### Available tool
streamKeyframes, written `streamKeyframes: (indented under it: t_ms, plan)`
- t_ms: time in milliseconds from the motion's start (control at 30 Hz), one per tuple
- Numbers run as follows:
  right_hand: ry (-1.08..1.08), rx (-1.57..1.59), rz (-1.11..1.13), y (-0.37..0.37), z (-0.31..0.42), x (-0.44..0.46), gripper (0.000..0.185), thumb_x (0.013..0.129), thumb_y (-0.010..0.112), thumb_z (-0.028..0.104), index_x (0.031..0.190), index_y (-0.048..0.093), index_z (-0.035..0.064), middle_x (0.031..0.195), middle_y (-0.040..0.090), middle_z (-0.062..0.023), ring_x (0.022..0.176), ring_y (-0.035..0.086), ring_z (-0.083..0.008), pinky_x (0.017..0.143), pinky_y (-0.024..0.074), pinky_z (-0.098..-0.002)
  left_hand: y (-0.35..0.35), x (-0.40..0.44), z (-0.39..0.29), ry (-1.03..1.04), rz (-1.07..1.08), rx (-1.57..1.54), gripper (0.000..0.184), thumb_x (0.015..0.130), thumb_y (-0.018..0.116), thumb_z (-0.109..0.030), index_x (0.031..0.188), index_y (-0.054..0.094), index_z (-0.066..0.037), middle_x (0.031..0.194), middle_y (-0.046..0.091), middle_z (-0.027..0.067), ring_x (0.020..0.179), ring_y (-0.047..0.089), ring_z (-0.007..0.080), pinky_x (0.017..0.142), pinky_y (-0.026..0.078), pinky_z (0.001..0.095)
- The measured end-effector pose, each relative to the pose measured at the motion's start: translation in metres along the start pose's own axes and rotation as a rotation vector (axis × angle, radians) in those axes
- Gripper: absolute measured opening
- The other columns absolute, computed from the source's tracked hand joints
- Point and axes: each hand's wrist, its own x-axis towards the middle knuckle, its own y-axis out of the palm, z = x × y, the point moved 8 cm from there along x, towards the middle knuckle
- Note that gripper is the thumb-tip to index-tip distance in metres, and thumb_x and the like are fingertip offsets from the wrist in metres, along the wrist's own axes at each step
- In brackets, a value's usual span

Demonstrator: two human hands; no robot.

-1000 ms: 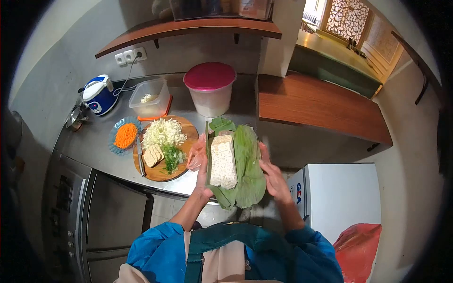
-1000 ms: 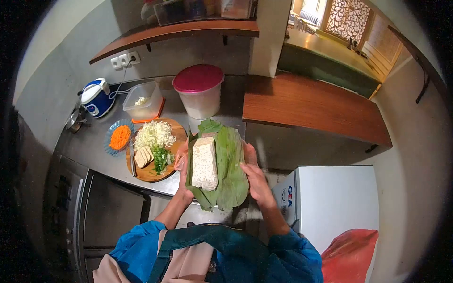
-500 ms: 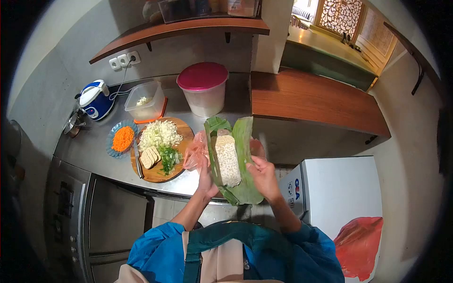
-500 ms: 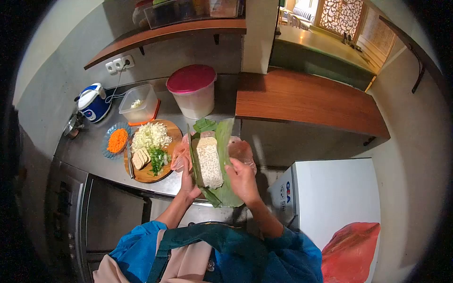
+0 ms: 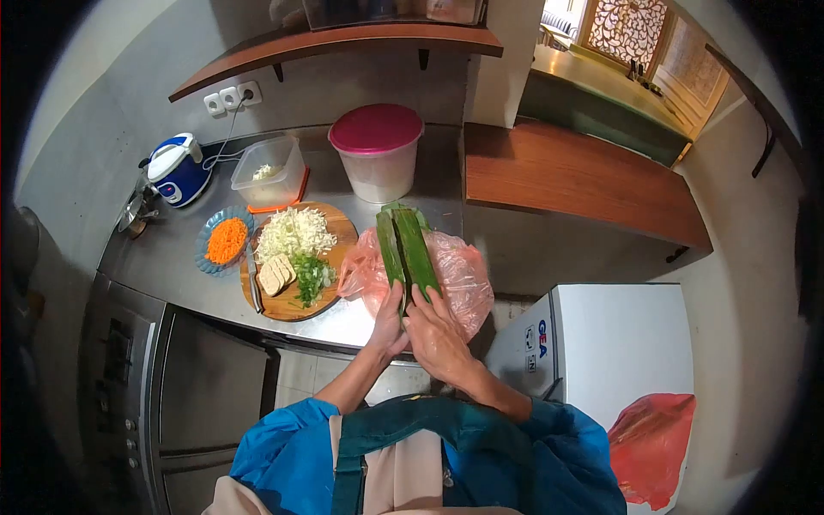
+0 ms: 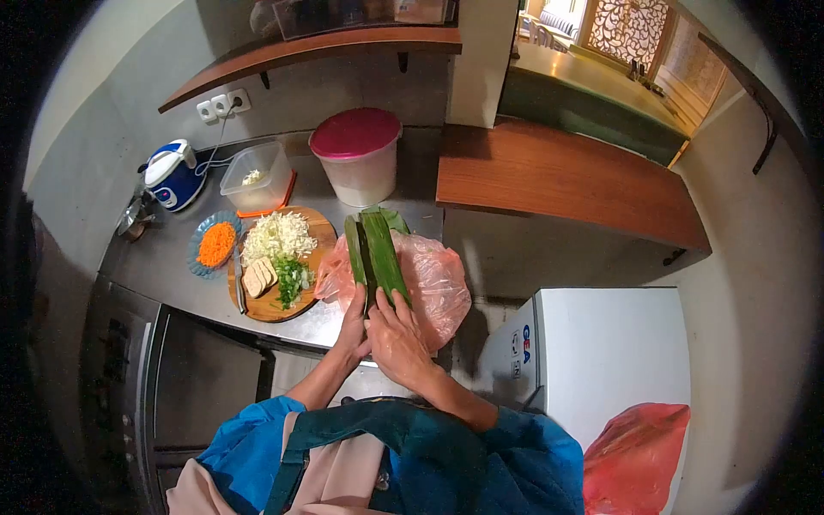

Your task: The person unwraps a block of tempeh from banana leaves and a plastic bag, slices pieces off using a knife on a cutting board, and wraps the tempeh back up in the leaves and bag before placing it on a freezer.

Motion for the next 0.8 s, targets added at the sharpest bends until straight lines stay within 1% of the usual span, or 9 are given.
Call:
streamKeyframes:
  t_ms: [33, 133, 167, 200, 267, 367, 467, 667, 800]
  plan:
    - [-0.024, -0.006, 0.002, -0.001, 0.002, 0.000, 0.035, 0.089, 0.044, 0.015, 0.115, 0.049, -0.0075, 0.120, 0.049, -0.0265, 0.115, 0.044, -0.0405, 0.098, 0.0345, -0.0411, -0.004, 0.001, 0.000, -0.012, -0.010, -0.008, 0.045, 0.094, 0.043, -0.035, 0.126, 0.041, -0.004, 0.118, 0.052, 0.0157, 0.105, 0.054, 0.0254, 0.091, 0.045, 0.0383]
    - [0.070, 0.550, -0.002, -0.002, -0.025, 0.001, 0.026, 0.091, 0.047, 0.013, 0.107, 0.058, -0.0036, 0.112, 0.057, -0.0213, 0.110, 0.051, -0.0327, 0.093, 0.0407, -0.0386, -0.009, 0.004, -0.008, -0.047, -0.078, 0.080, 0.042, 0.090, 0.050, -0.026, 0.122, 0.043, 0.000, 0.111, 0.056, 0.0177, 0.097, 0.059, 0.0266, 0.086, 0.049, 0.0389]
    - [0.369, 0.883, 0.020, -0.001, -0.045, -0.007, 0.024, 0.091, 0.048, 0.013, 0.103, 0.061, -0.0025, 0.105, 0.061, -0.0167, 0.104, 0.056, -0.0275, 0.089, 0.0437, -0.0343, -0.003, 0.003, -0.010, -0.071, -0.112, -0.008, 0.042, 0.087, 0.052, -0.021, 0.121, 0.043, 0.002, 0.108, 0.057, 0.0197, 0.095, 0.060, 0.0297, 0.086, 0.049, 0.0413]
    - [0.318, 0.908, -0.096, -0.013, -0.057, -0.008, 0.022, 0.089, 0.050, 0.009, 0.105, 0.061, -0.0009, 0.104, 0.062, -0.0163, 0.100, 0.058, -0.0291, 0.087, 0.0451, -0.0332, 0.003, 0.004, -0.016, -0.078, -0.101, -0.050, 0.042, 0.086, 0.052, -0.020, 0.121, 0.043, 0.002, 0.109, 0.057, 0.0199, 0.097, 0.060, 0.0307, 0.087, 0.048, 0.0423]
    - [-0.025, 0.300, -0.266, -0.060, -0.048, -0.010, 0.032, 0.082, 0.052, 0.003, 0.114, 0.055, 0.0024, 0.116, 0.056, -0.0159, 0.107, 0.053, -0.0307, 0.091, 0.0423, -0.0344, 0.009, 0.008, -0.026, -0.088, -0.078, -0.139, 0.042, 0.086, 0.051, -0.018, 0.121, 0.043, 0.003, 0.111, 0.056, 0.0202, 0.100, 0.058, 0.0329, 0.089, 0.047, 0.0442]
    - [-0.276, -0.087, -0.117, -0.049, -0.034, -0.016, 0.051, 0.074, 0.053, -0.002, 0.124, 0.049, 0.0090, 0.131, 0.045, -0.0135, 0.119, 0.043, -0.0314, 0.099, 0.0340, -0.0425, 0.022, 0.013, -0.034, -0.141, -0.011, -0.143, 0.048, 0.085, 0.050, -0.019, 0.126, 0.039, 0.003, 0.118, 0.053, 0.0206, 0.108, 0.053, 0.0342, 0.094, 0.044, 0.0448]
    - [-0.462, 0.014, -0.079, -0.023, -0.029, -0.027, 0.059, 0.072, 0.052, 0.000, 0.128, 0.044, 0.0158, 0.138, 0.036, -0.0092, 0.128, 0.033, -0.0311, 0.102, 0.0259, -0.0507, 0.031, 0.014, -0.029, -0.222, -0.018, -0.136, 0.043, 0.085, 0.051, -0.018, 0.122, 0.043, 0.002, 0.115, 0.054, 0.0184, 0.103, 0.056, 0.0312, 0.091, 0.046, 0.0420]
    - [-0.658, 0.080, 0.020, -0.050, 0.013, 0.004, 0.032, 0.075, 0.057, 0.015, 0.107, 0.059, 0.0138, 0.126, 0.049, -0.0041, 0.127, 0.034, -0.0288, 0.101, 0.0258, -0.0504, 0.033, 0.001, -0.017, -0.258, -0.140, -0.075, 0.026, 0.086, 0.052, -0.014, 0.110, 0.052, -0.005, 0.095, 0.059, 0.0114, 0.084, 0.061, 0.0223, 0.072, 0.054, 0.0337]
    - [-0.370, 0.394, -0.261, -0.060, -0.011, 0.021, 0.023, 0.068, 0.073, 0.017, 0.087, 0.063, 0.0067, 0.101, 0.058, -0.0077, 0.110, 0.046, -0.0332, 0.099, 0.0273, -0.0469, 0.034, -0.002, -0.016, -0.264, 0.002, 0.034, 0.025, 0.088, 0.050, -0.016, 0.109, 0.051, -0.002, 0.098, 0.058, 0.0097, 0.084, 0.061, 0.0186, 0.071, 0.054, 0.0303]
